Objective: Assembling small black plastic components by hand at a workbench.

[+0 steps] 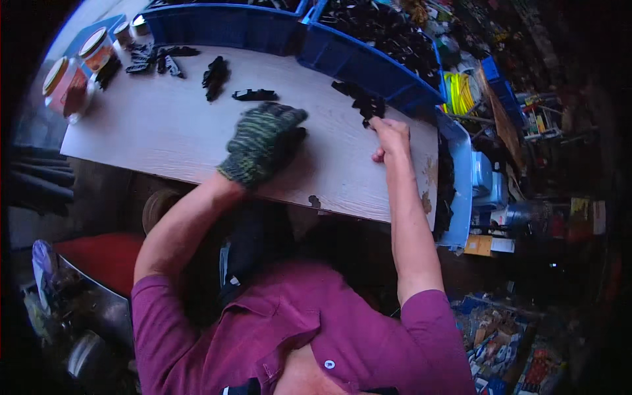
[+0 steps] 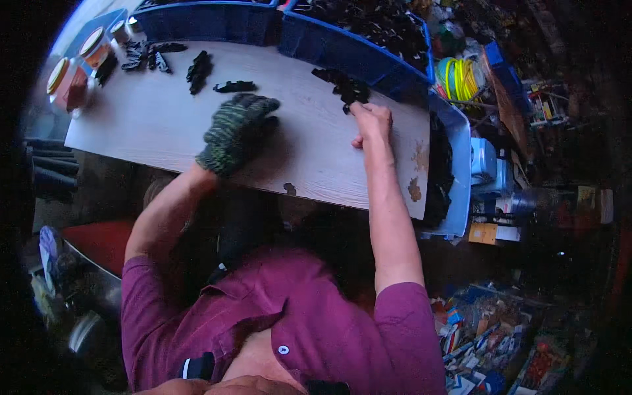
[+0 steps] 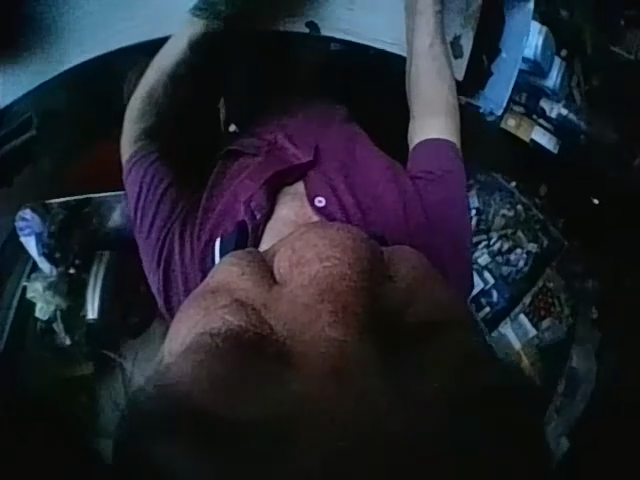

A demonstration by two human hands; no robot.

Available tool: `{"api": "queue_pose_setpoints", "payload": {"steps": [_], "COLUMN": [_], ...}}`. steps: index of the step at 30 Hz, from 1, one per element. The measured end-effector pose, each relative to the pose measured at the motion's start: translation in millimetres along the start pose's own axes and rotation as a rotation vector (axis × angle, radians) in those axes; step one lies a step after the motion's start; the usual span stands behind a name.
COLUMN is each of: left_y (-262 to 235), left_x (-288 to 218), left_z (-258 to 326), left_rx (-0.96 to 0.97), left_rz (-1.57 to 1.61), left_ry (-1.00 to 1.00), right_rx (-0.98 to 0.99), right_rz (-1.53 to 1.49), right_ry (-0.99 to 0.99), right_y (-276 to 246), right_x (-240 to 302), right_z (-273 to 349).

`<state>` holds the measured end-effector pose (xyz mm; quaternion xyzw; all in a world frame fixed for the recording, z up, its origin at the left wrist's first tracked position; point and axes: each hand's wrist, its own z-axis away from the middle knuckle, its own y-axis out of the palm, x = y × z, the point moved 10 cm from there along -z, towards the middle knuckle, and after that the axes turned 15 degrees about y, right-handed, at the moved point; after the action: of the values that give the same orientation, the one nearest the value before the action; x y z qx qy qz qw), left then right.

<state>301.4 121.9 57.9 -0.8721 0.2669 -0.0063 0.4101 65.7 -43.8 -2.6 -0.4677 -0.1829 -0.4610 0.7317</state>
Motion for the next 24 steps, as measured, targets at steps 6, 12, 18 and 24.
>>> {"api": "queue_pose_setpoints", "payload": {"steps": [6,12,18,24], "left_y": [31,51,50,30], "left_x": [3,-21,-22,-22], "left_z": [-10,-28,-18,-14], "left_rx": [-0.149,0.007,0.152,0.036], "left_rz": [0.338,0.351,0.264,0.1], "left_ry": [-0.308,-0.24,-0.282,-0.181], "right_rx": [0.148,0.314,0.512,0.338], "right_rz": [-0.28,-0.312,-0.409,-0.372], "right_ry": [-0.053,-0.242,-0.199,-0.321], "right_y": [15,54,65,61], "right_x": [-10,-13,0,1], "right_z": [16,50,84,85]}}
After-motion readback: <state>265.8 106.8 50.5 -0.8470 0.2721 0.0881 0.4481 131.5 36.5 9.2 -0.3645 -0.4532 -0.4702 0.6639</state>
